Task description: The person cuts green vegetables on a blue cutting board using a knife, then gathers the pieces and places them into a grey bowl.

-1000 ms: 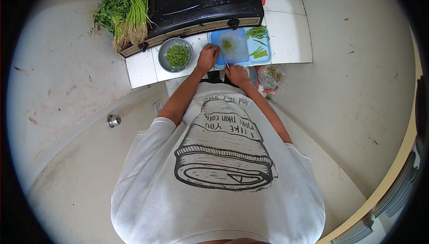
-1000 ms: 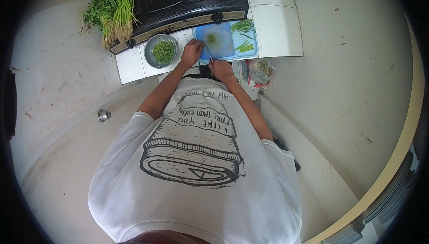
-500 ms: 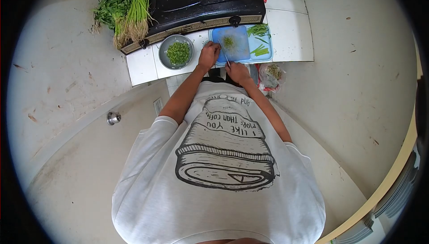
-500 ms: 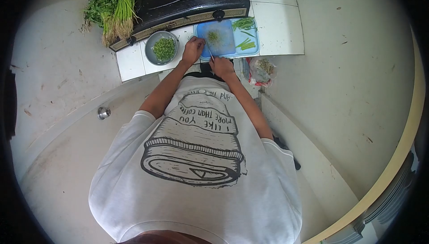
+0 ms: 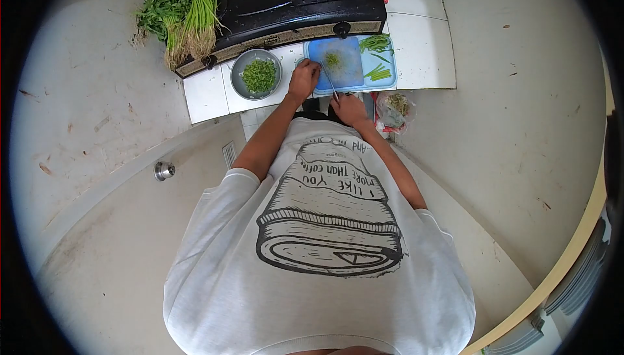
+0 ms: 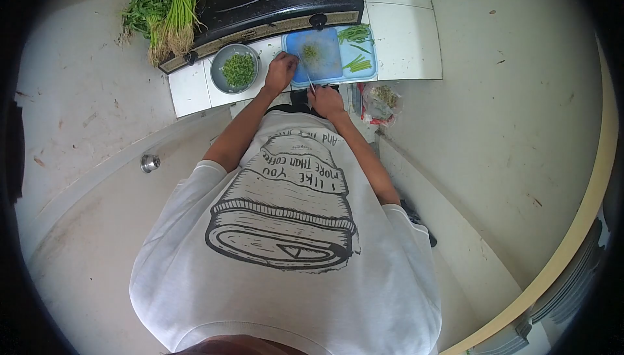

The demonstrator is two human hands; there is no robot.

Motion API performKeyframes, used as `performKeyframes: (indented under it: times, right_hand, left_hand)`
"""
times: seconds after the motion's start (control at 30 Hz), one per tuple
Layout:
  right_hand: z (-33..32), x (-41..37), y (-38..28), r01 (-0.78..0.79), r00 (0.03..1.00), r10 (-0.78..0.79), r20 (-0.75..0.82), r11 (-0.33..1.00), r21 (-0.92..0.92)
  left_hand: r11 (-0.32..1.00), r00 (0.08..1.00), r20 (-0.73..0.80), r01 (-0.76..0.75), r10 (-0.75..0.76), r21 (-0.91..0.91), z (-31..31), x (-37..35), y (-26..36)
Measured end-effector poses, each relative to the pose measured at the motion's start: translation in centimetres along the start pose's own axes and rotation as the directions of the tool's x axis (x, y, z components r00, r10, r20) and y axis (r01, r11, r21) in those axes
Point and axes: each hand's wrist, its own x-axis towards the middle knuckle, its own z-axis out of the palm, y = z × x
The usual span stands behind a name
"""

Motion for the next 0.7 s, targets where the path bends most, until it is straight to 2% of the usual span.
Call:
performKeyframes:
  times: [0.03, 0.2, 0.27, 0.37, 0.43, 0.53, 0.7]
  right_hand:
    - [-0.3, -0.2, -0.2, 0.011, 0.999, -0.013, 0.039, 0.999, 0.035]
    - [0.3, 0.1, 0.3, 0.040, 0.999, -0.042, 0.034, 0.997, 0.068]
    - [0.7, 0.4, 0.5, 0.060, 0.998, -0.062, 0.025, 0.995, 0.074]
    - [1.4, 1.3, 0.6, 0.067, 0.998, -0.066, -0.018, 0.995, 0.081]
    - [2.0, 2.8, 0.9, 0.112, 0.993, -0.112, 0.018, 0.993, 0.044]
    - [2.1, 3.3, 1.0, 0.085, 0.996, -0.087, 0.023, 0.994, 0.063]
    - [1.9, 1.5, 1.2, 0.096, 0.995, -0.096, -0.016, 0.994, 0.052]
  left_hand:
    - [1.000, 1.000, -0.001, -0.006, 0.006, -0.002, 0.0, -0.1, 0.1]
    - [1.000, 1.000, -0.011, -0.017, 0.017, 0.019, 0.0, -0.1, -0.1]
    - [0.997, 0.996, -0.059, -0.069, 0.071, 0.040, 0.3, 0.0, -0.4]
    - [0.999, 0.999, -0.032, -0.038, 0.039, 0.032, 0.0, 0.0, -0.1]
    - [0.999, 1.000, -0.014, -0.027, 0.027, 0.021, -0.2, 0.0, 0.0]
    - [1.000, 1.000, 0.008, -0.013, 0.013, 0.004, -0.2, 0.1, 0.1]
    - [1.000, 1.000, -0.011, -0.011, 0.011, -0.019, -0.2, 0.0, 0.2]
